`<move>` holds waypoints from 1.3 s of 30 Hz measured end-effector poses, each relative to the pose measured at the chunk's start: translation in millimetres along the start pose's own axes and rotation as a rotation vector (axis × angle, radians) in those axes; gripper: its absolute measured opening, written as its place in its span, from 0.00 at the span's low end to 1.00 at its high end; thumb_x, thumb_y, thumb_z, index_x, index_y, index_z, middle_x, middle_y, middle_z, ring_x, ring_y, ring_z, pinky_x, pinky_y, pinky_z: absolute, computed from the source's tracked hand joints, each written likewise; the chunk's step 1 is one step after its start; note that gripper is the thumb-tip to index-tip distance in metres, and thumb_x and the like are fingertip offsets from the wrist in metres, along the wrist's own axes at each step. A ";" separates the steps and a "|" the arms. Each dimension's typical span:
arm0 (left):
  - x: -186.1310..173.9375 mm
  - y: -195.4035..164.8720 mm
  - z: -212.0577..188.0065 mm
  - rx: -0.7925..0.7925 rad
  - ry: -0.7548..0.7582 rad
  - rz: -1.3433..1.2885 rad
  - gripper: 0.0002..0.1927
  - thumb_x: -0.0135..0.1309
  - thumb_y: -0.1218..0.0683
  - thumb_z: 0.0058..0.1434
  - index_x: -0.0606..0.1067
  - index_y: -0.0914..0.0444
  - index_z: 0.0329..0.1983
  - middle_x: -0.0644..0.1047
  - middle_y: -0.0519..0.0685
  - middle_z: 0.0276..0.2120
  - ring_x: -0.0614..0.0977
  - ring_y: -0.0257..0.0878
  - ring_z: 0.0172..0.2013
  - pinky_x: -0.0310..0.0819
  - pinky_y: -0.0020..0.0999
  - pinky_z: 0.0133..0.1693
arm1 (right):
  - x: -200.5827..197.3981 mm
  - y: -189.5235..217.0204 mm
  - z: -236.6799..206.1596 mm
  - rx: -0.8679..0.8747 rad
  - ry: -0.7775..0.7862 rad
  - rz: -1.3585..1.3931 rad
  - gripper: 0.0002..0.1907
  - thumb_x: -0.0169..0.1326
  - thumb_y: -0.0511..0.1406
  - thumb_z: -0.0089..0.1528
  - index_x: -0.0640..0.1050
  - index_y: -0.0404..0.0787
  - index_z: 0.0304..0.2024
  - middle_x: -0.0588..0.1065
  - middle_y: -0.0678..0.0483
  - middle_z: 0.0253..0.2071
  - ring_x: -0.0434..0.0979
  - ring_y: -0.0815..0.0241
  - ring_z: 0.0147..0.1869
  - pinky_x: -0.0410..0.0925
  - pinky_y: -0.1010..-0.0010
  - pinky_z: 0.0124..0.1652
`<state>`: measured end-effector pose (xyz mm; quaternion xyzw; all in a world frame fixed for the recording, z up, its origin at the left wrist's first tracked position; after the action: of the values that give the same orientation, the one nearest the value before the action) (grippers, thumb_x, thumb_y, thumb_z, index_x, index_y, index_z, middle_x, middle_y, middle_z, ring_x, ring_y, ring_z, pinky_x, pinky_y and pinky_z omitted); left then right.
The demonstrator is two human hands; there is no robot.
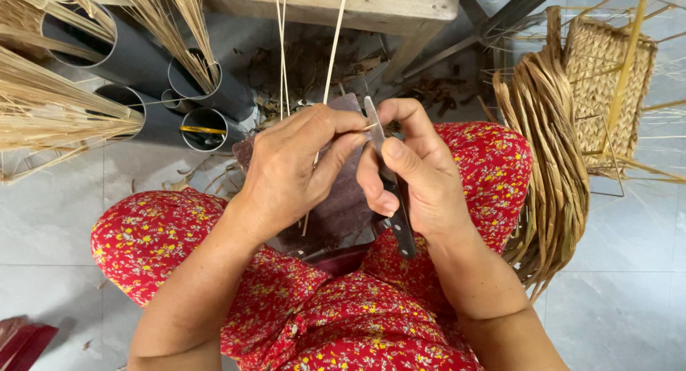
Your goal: The person sits on the floor and uses a small knife to split and shave dried palm leaf stems into thin, even strips. They hold each stem against a wooden board on their lap, draw the knife along it to remove the outer layer, split strips lengthwise, and set finished strips aside with a growing pile of completed strips.
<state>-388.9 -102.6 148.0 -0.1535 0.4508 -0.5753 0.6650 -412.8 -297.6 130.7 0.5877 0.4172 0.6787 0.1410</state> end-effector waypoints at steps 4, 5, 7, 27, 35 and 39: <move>-2.5 5.2 2.3 -0.053 0.054 0.030 0.08 0.62 0.62 0.66 0.77 0.64 0.47 0.80 0.52 0.38 0.83 0.48 0.39 0.77 0.38 0.40 | -2.7 1.8 2.5 0.005 -0.016 0.015 0.17 0.52 0.39 0.74 0.64 0.43 0.62 0.71 0.45 0.30 0.64 0.65 0.25 0.60 0.75 0.25; -1.3 5.6 2.1 -0.054 0.040 0.054 0.08 0.62 0.62 0.66 0.77 0.64 0.46 0.79 0.52 0.37 0.83 0.48 0.38 0.77 0.39 0.40 | -2.7 -0.1 3.7 0.032 -0.017 0.023 0.17 0.52 0.39 0.74 0.64 0.43 0.62 0.71 0.45 0.30 0.64 0.65 0.25 0.60 0.75 0.25; 0.7 6.3 1.2 -0.071 0.017 0.078 0.07 0.62 0.62 0.66 0.77 0.64 0.45 0.79 0.52 0.36 0.83 0.49 0.38 0.76 0.40 0.40 | -1.0 -6.6 6.8 0.086 -0.016 0.041 0.17 0.52 0.39 0.74 0.64 0.44 0.61 0.71 0.45 0.30 0.63 0.65 0.25 0.59 0.76 0.25; -32.6 -8.8 21.9 -0.123 -0.030 0.207 0.18 0.65 0.60 0.58 0.77 0.69 0.50 0.75 0.54 0.37 0.79 0.48 0.38 0.74 0.40 0.40 | -1.1 -23.7 21.3 0.151 -0.018 0.082 0.19 0.52 0.40 0.73 0.64 0.44 0.62 0.71 0.47 0.31 0.66 0.62 0.25 0.61 0.75 0.25; -11.7 -31.7 48.6 0.117 0.000 0.317 0.10 0.69 0.57 0.61 0.77 0.64 0.34 0.71 0.50 0.41 0.73 0.50 0.44 0.69 0.41 0.47 | -6.0 -28.9 17.7 0.114 0.038 0.079 0.20 0.51 0.40 0.73 0.65 0.39 0.62 0.71 0.50 0.30 0.67 0.63 0.25 0.61 0.75 0.25; -8.4 -28.3 63.7 0.138 -0.104 0.367 0.09 0.63 0.57 0.63 0.76 0.65 0.33 0.73 0.54 0.38 0.76 0.52 0.43 0.69 0.44 0.44 | -10.0 -75.1 28.7 0.213 0.081 -0.006 0.15 0.49 0.40 0.74 0.66 0.35 0.55 0.71 0.49 0.31 0.67 0.63 0.25 0.61 0.74 0.24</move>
<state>-356.6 -123.3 206.8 -0.0525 0.3959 -0.4654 0.7899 -406.2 -246.9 67.8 0.5702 0.4943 0.6531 0.0629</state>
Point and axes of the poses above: each hand's wrist, its own z-axis towards the middle knuckle, its own x-axis out of the palm, y = z × x, the point moved 1 cm from there along z, towards the middle knuckle
